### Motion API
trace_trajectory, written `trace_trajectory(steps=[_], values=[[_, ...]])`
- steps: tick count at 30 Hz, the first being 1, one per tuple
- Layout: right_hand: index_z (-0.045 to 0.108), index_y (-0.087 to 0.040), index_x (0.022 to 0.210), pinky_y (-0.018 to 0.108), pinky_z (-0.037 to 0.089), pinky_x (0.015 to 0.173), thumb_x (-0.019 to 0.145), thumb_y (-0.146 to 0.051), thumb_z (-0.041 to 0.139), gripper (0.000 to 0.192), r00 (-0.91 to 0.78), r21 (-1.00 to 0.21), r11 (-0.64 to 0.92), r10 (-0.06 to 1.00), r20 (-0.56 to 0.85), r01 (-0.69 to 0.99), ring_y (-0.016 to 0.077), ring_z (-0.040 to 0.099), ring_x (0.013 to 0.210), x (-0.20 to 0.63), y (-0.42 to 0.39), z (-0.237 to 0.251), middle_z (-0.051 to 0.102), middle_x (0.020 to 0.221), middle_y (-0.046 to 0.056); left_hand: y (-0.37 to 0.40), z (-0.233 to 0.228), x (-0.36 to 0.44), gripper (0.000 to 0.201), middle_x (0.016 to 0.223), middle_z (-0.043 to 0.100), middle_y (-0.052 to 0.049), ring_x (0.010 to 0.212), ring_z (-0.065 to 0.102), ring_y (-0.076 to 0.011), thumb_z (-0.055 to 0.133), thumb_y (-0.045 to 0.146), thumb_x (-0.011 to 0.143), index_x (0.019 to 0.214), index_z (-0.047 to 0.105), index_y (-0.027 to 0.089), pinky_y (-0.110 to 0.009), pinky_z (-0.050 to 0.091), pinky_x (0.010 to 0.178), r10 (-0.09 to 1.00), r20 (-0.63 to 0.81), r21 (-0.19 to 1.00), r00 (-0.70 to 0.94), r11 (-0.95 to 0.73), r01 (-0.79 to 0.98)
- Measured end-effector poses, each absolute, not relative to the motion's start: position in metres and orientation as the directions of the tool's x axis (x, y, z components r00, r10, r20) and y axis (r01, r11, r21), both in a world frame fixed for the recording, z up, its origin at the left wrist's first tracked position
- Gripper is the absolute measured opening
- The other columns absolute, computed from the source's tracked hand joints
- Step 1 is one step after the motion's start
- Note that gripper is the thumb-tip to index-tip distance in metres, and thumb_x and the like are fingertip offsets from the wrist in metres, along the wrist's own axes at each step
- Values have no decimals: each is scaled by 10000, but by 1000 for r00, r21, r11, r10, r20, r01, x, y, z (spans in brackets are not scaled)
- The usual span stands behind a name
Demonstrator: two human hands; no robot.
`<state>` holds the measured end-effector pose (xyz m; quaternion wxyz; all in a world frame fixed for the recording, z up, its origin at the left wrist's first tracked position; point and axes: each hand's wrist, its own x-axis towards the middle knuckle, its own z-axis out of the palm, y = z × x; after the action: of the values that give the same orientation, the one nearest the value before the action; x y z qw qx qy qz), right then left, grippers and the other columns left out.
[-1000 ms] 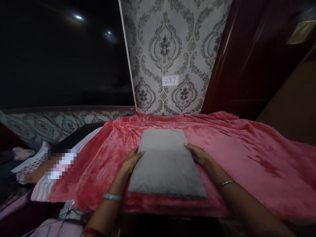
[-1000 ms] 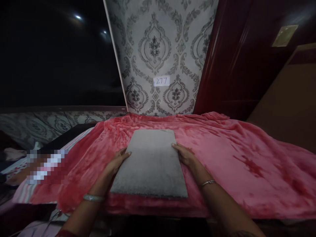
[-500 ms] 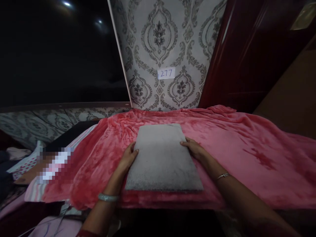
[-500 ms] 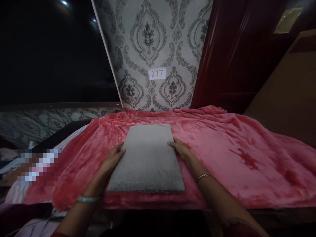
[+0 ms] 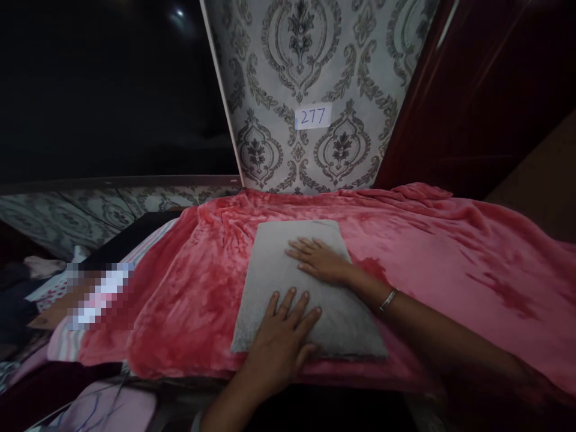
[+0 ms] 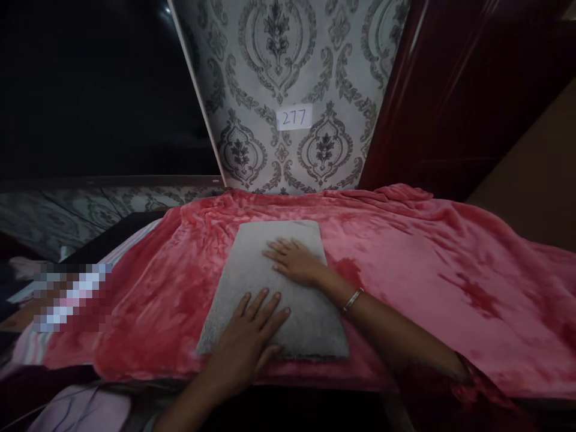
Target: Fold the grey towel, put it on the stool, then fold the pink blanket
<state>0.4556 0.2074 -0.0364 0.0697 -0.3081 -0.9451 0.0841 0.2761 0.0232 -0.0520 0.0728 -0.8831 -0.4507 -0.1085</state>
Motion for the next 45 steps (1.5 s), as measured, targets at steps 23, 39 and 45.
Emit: trace_trajectory(steps=[23,39,45], values=[[321,-311,1606,651,118,1212,1050,-512,247,595,-638,-160,658,753,161,736,333,116,1558,450,268,-11,182,1689,54,17,-48,271,520,1541,512,-54,1445,415,-289,594,431,959,1457,524,297,-539,312,1194,723,404,15,560,-617,787],[362,-347,1582,558,118,1244,1049,-552,308,574,-849,-225,827,528,-4,516,278,147,1558,365,292,-27,222,1679,25,9,-118,273,512,1516,544,-66,1477,374,-326,632,502,844,1329,628,338,-544,187,1230,578,720,-85,383,-475,876],[330,-297,1602,534,220,1228,1051,-514,295,593,-760,-228,738,650,-12,635,271,241,1535,359,325,-32,264,1665,61,9,-130,270,565,1535,525,-54,1483,365,-349,649,479,829,1380,590,366,-574,210,1221,609,693,-108,386,-442,890]])
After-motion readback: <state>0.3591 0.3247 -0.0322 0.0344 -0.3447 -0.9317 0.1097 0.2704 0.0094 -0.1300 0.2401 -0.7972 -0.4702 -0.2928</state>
